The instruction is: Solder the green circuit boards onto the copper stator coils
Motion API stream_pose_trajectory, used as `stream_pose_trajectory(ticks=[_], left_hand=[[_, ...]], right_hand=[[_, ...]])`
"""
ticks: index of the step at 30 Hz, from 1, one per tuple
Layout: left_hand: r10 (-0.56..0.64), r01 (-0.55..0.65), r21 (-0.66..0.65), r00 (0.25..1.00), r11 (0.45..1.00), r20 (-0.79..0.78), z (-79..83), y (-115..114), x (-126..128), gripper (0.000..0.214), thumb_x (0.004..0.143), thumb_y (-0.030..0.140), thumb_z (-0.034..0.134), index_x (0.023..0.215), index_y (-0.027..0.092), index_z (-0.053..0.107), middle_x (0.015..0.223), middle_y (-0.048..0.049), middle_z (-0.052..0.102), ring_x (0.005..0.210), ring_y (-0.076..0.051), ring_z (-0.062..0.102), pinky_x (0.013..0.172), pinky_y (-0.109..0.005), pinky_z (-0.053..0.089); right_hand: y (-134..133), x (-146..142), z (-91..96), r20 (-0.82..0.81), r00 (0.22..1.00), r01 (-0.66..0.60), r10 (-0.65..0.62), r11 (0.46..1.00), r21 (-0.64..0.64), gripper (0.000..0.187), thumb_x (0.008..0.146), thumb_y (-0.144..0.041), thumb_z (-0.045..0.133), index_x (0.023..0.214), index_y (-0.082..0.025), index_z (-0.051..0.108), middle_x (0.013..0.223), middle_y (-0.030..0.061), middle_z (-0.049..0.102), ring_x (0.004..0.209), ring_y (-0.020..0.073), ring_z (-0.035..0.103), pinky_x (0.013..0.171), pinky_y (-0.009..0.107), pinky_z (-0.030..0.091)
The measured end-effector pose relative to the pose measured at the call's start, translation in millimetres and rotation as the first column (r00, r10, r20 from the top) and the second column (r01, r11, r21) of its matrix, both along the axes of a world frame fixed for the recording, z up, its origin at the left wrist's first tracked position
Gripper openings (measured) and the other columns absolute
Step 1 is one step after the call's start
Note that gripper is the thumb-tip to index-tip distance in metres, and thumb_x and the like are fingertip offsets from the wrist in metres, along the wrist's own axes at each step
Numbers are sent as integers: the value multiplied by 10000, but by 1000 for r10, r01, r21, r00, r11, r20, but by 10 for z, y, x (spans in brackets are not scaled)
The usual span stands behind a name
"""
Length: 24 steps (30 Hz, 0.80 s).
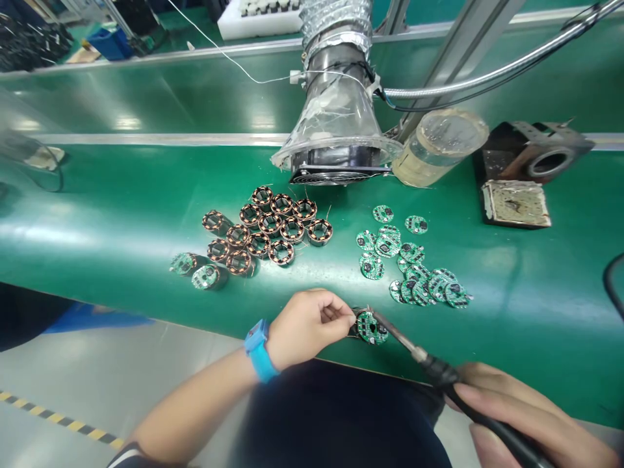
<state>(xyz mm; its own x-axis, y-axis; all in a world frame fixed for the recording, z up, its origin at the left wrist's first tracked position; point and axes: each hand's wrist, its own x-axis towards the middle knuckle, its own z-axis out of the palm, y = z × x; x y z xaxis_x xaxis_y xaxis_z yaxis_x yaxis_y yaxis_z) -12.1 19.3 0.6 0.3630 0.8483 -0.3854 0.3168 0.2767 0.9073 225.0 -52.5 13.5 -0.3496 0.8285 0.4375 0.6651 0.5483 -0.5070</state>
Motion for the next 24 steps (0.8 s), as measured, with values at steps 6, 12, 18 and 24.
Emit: stream_pose_trajectory(ticks=[6, 12, 18, 24], left_hand=[[42, -41, -57, 999, 998, 16, 34, -3, -9, 109, 754, 230, 603, 771, 129, 640, 670, -16, 629, 592, -111, 568, 578, -225, 475], [144, -125, -201, 986, 972, 88, 65, -279, -102, 264, 737, 220, 659, 979, 116, 647, 829, -70, 681, 735, -152, 639, 714, -280, 533], [262, -263, -13, 953, 965, 151, 26, -369, 86, 50, 731, 141, 664, 742, 125, 710, 760, -55, 666, 623, -126, 631, 590, -226, 534], [234, -181, 584, 972, 792, -16, 11, -387, 177, 147, 797, 84, 582, 856, 158, 694, 776, -54, 689, 718, -148, 624, 670, -259, 521]], right_hand=[[289, -348, -190, -88, 989, -119, 118, 993, -11, 321, 786, -55, 531, 1068, -208, 521, 1097, 94, 627, 1041, 191, 579, 814, 326, 502], [276, -458, -383, -197, 979, -56, 45, 997, -51, 377, 707, -34, 638, 1001, -216, 489, 1098, 77, 614, 1050, 187, 564, 845, 340, 484], [274, -494, -399, -237, 971, 9, -23, 998, -61, 356, 714, -88, 665, 992, -212, 479, 1039, 67, 594, 975, 161, 594, 802, 297, 502], [272, -528, -434, -210, 977, 15, -21, 999, -32, 369, 725, -105, 663, 1020, -220, 474, 1027, 59, 562, 967, 149, 574, 792, 301, 504]])
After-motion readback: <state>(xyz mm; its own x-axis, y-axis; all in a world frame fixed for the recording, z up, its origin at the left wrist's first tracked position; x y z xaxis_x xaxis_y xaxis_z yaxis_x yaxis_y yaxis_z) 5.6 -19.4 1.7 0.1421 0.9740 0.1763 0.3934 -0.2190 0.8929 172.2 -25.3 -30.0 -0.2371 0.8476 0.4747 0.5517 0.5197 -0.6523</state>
